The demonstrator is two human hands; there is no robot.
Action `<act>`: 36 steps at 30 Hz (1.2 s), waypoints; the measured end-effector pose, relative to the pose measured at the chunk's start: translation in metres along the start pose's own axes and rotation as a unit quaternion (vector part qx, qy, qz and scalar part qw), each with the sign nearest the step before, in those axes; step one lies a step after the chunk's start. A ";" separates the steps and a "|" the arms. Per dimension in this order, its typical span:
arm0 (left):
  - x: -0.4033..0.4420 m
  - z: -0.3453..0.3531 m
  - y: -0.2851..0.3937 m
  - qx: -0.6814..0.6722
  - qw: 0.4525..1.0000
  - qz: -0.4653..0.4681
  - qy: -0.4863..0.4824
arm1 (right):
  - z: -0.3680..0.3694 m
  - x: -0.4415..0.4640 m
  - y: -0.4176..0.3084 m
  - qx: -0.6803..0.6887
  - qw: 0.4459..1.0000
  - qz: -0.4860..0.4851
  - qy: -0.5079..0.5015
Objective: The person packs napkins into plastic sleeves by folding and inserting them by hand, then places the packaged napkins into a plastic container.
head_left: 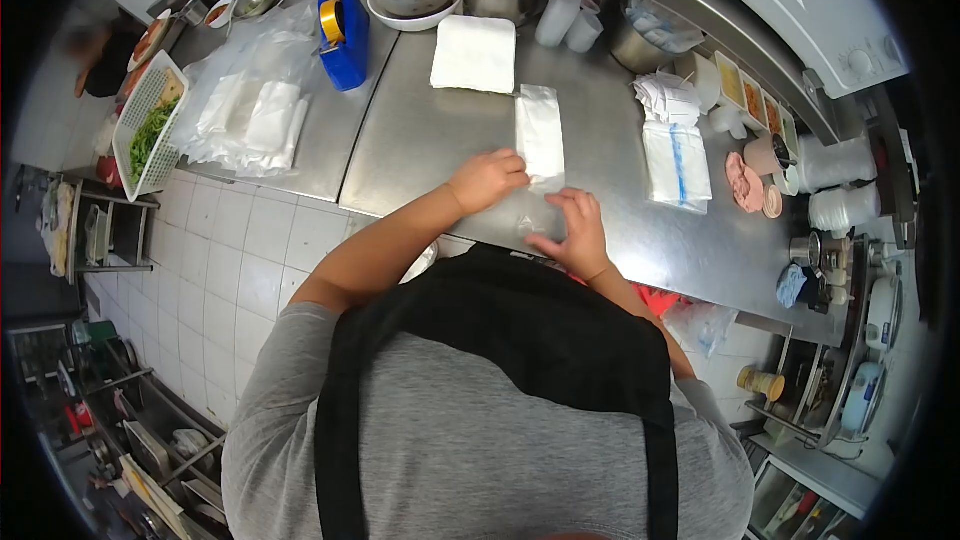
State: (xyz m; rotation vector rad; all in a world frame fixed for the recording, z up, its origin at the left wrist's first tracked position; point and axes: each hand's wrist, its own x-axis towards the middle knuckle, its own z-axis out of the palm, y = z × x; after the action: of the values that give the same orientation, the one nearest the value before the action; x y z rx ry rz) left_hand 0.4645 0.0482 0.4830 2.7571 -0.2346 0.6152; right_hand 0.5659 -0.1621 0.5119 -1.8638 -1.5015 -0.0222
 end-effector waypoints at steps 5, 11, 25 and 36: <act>-0.009 -0.007 0.008 -0.107 0.991 -0.003 0.077 | 0.018 -0.026 0.018 0.030 0.996 0.077 0.044; -0.015 -0.017 0.040 -0.111 0.994 -0.008 0.018 | 0.018 -0.020 0.016 0.255 0.920 0.286 0.079; 0.031 0.006 -0.037 0.039 0.991 -0.008 -0.130 | 0.027 -0.003 -0.010 -0.145 0.983 -0.067 0.089; 0.008 -0.003 -0.024 0.009 1.000 0.004 -0.022 | -0.007 -0.024 0.004 -0.024 0.998 0.021 0.047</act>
State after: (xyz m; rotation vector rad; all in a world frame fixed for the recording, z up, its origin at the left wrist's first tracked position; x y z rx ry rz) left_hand 0.4758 0.0713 0.4829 2.7914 -0.2506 0.5611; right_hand 0.5646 -0.1862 0.5050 -1.9043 -1.4092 -0.1263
